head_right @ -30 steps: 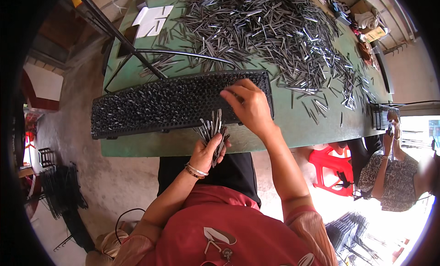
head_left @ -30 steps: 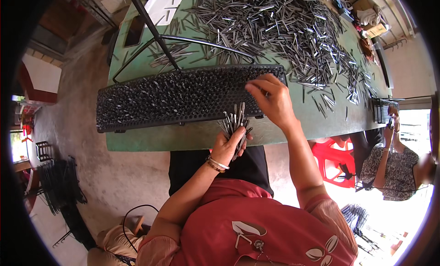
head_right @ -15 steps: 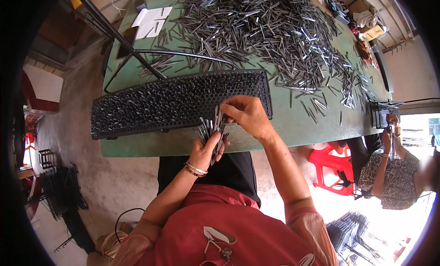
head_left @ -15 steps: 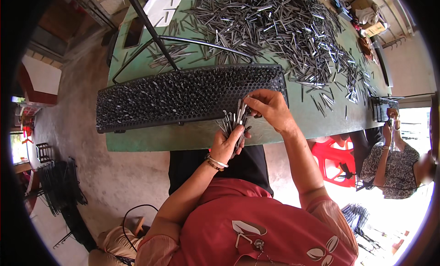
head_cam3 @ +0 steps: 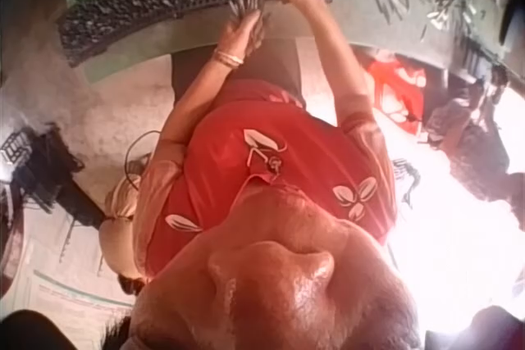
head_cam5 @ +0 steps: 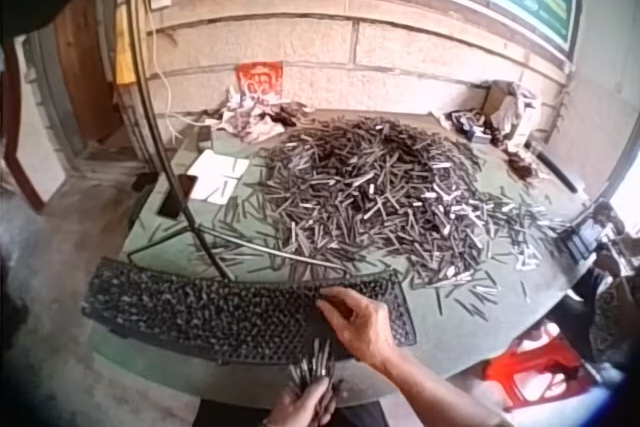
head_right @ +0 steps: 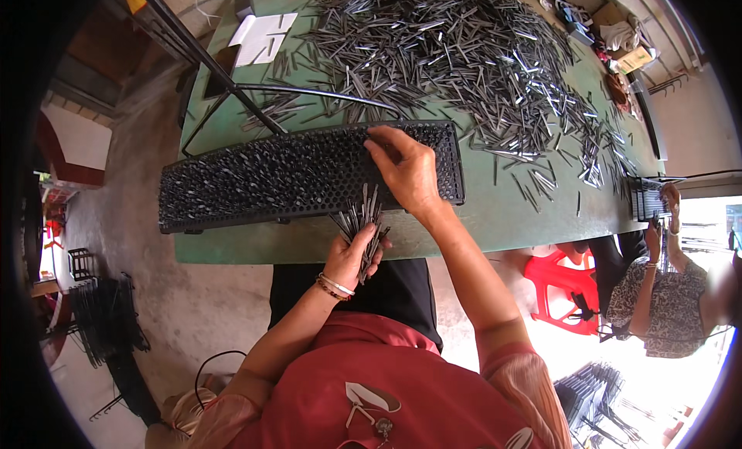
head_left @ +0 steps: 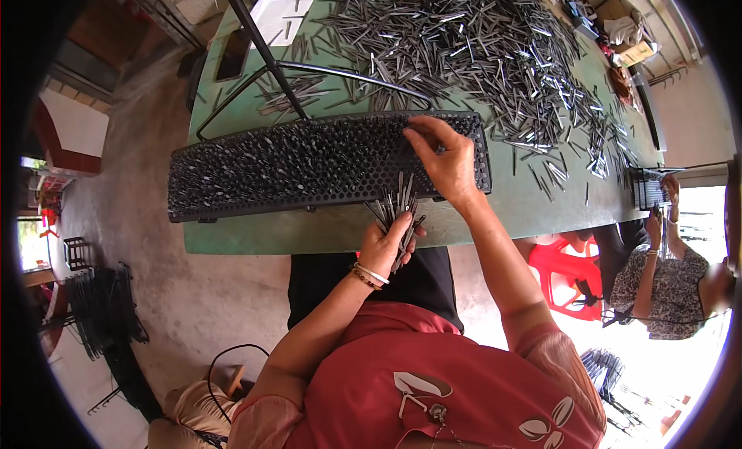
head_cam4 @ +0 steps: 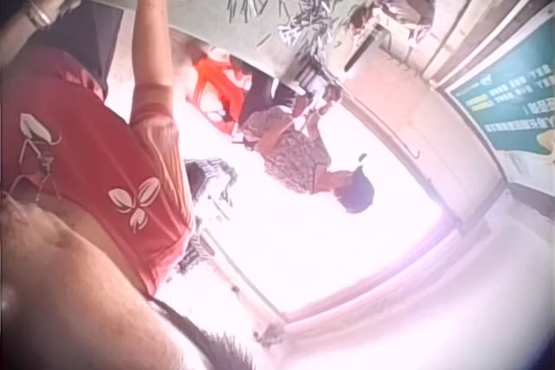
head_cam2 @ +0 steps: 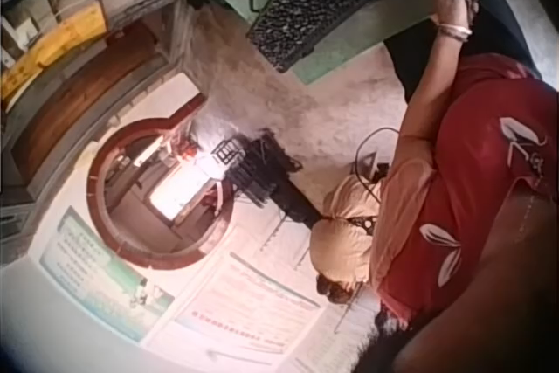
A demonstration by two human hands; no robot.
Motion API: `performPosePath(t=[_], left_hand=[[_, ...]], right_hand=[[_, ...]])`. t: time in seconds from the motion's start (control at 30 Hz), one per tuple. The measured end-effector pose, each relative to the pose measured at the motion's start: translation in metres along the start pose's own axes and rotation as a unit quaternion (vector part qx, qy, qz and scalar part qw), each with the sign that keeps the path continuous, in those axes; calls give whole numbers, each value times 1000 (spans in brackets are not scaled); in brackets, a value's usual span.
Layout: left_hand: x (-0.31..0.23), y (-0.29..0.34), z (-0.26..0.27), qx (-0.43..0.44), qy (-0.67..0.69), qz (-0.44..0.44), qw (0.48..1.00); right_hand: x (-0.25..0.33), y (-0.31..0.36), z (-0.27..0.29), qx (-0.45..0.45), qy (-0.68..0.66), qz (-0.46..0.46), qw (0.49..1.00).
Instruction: Picking up metal pins from a pile and inserting them into a perforated rectangular base.
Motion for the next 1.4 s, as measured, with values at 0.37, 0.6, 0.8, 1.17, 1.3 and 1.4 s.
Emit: performPosePath(t=[0.37,0.6,0.8,1.17,1.3,1.4], left_hand=[[-2,1,3,7,4,-7,1000],[-4,1,3,17,-2,-24,1000],[-9,3,2,12,-6,-55,998],[1,-1,2,18,-10,-21,1000],[-2,1,1,20,29,-2,999],[-3,1,1,33,23,-6,999]], right_hand=[[10,7,-12,87,156,213,961],[12,8,-8,126,168,235,949],[18,13,6,133,40,1,990],[22,-2,9,32,-15,9,999],[15,-6,-5,28,29,67,997],[7,-3,-10,36,31,72,996]])
Point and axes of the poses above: each hand's wrist, its own y-axis away from the middle knuckle, its own z-axis out of the back of the hand, x = y × z, the point moved 5 cm from there along -y, towards the middle knuckle, and after that the axes turned 8 degrees about -y, right-handed, at the moved point
